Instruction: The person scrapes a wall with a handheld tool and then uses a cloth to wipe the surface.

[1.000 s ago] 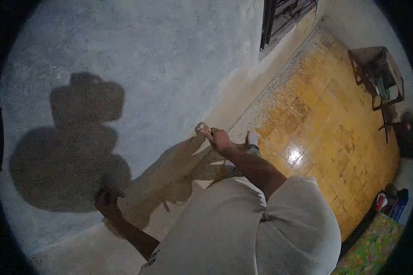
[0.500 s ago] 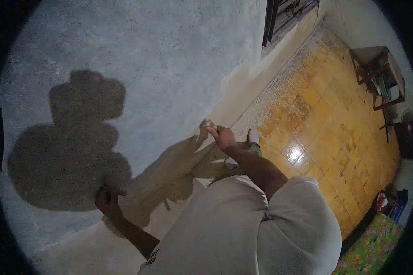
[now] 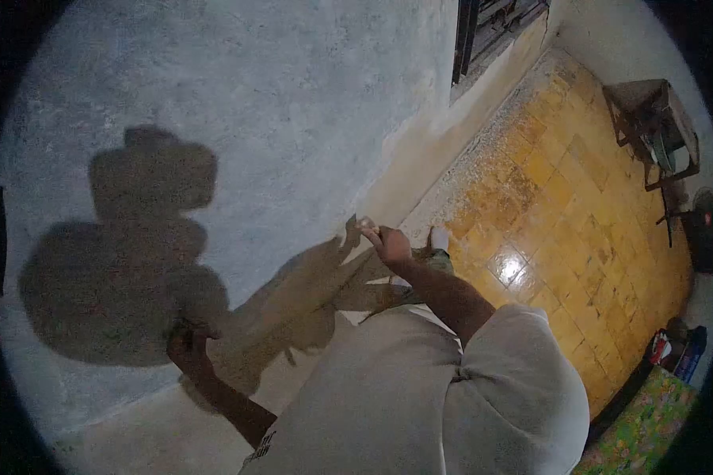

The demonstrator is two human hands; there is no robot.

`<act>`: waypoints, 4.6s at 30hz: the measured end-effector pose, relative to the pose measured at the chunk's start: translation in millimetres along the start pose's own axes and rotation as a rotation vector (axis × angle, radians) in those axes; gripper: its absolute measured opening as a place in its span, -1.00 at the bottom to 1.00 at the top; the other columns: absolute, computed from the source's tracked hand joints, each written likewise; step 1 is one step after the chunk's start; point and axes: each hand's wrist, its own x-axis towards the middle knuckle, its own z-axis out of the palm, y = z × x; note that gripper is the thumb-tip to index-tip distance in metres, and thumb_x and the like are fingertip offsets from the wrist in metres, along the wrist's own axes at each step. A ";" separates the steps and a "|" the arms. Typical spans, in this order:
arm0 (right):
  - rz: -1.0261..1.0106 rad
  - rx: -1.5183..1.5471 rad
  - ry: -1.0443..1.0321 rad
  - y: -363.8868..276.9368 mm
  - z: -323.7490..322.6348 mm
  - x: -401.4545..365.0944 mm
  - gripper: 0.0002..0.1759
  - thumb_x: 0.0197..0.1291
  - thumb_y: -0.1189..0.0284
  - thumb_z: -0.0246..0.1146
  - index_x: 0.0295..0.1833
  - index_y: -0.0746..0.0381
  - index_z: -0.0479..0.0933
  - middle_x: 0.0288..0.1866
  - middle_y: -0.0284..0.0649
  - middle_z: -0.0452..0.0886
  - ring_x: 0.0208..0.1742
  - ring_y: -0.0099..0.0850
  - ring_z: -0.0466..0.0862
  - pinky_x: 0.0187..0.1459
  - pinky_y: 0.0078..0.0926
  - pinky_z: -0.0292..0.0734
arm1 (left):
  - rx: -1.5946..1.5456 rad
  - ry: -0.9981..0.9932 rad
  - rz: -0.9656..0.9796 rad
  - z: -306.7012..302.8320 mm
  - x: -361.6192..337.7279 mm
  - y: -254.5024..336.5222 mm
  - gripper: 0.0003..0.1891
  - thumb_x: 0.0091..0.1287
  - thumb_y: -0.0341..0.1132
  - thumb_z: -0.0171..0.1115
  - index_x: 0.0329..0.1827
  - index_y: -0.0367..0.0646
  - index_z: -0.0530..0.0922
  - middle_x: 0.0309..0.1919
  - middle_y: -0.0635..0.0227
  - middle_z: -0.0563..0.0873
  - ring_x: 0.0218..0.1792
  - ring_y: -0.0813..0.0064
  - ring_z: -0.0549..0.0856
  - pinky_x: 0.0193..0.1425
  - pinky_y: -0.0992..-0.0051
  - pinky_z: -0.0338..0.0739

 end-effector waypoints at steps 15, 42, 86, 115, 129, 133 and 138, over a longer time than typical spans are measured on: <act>0.038 0.003 -0.062 12.5 1.9 -9.9 -0.33 0.14 -0.13 -0.02 -0.33 0.35 0.54 -0.59 0.03 0.50 -0.49 -0.05 0.53 -0.38 -0.21 0.41 | -0.052 -0.020 -0.009 6.8 2.2 20.0 -0.98 0.04 -0.52 0.21 -0.47 -0.27 0.54 -0.61 0.35 0.61 -0.57 0.57 0.57 -0.36 0.51 0.49; 0.056 -0.079 -0.048 38.2 9.6 4.2 -0.30 0.13 -0.16 -0.02 -0.32 0.37 0.52 -0.49 0.10 0.53 -0.36 -0.03 0.57 -0.31 -0.20 0.39 | 0.109 -0.009 0.084 3.0 1.9 10.8 -0.84 0.10 -0.34 0.23 -0.56 -0.23 0.51 -0.65 0.40 0.57 -0.57 0.53 0.53 -0.38 0.52 0.43; 0.019 -0.148 -0.052 37.1 20.8 -0.2 -0.31 0.14 -0.13 0.00 -0.35 0.39 0.51 -0.58 0.06 0.50 -0.48 -0.10 0.54 -0.38 -0.20 0.39 | 0.108 -0.007 0.032 0.7 2.9 12.5 -0.94 -0.03 -0.49 0.28 -0.49 -0.19 0.57 -0.65 0.45 0.60 -0.65 0.73 0.50 -0.54 0.65 0.31; -0.079 -0.062 0.033 25.9 20.0 -7.2 -0.30 0.11 -0.17 0.00 -0.45 0.37 0.50 -0.58 0.08 0.49 -0.44 0.01 0.54 -0.37 -0.18 0.40 | -0.063 -0.018 0.018 10.4 1.6 20.1 -0.94 0.01 -0.42 0.28 -0.52 -0.18 0.56 -0.66 0.51 0.58 -0.69 0.74 0.41 -0.57 0.67 0.25; -0.074 -0.071 0.011 12.0 22.8 -1.7 -0.26 0.06 -0.21 0.01 -0.33 0.37 0.53 -0.55 0.07 0.53 -0.43 -0.04 0.56 -0.35 -0.17 0.43 | 0.001 -0.036 0.069 1.2 4.2 -0.5 -0.87 -0.07 -0.40 0.34 -0.51 -0.16 0.54 -0.72 0.55 0.47 -0.69 0.71 0.29 -0.53 0.67 0.21; 0.056 0.054 -0.040 -37.5 15.6 24.3 -0.28 0.05 -0.20 0.03 -0.29 0.35 0.54 -0.53 0.08 0.53 -0.42 -0.08 0.58 -0.35 -0.22 0.44 | 0.080 -0.060 -0.002 1.4 1.1 5.9 -0.84 -0.09 -0.41 0.34 -0.56 -0.15 0.47 -0.72 0.54 0.45 -0.67 0.70 0.29 -0.51 0.65 0.22; 0.038 -0.048 -0.112 -5.6 16.0 5.9 -0.36 0.10 -0.14 0.03 -0.25 0.29 0.56 -0.52 0.06 0.54 -0.41 -0.03 0.57 -0.35 -0.21 0.44 | 0.062 -0.025 0.001 0.6 -2.2 -0.3 -0.84 -0.11 -0.43 0.34 -0.58 -0.13 0.47 -0.72 0.54 0.46 -0.67 0.70 0.30 -0.52 0.65 0.22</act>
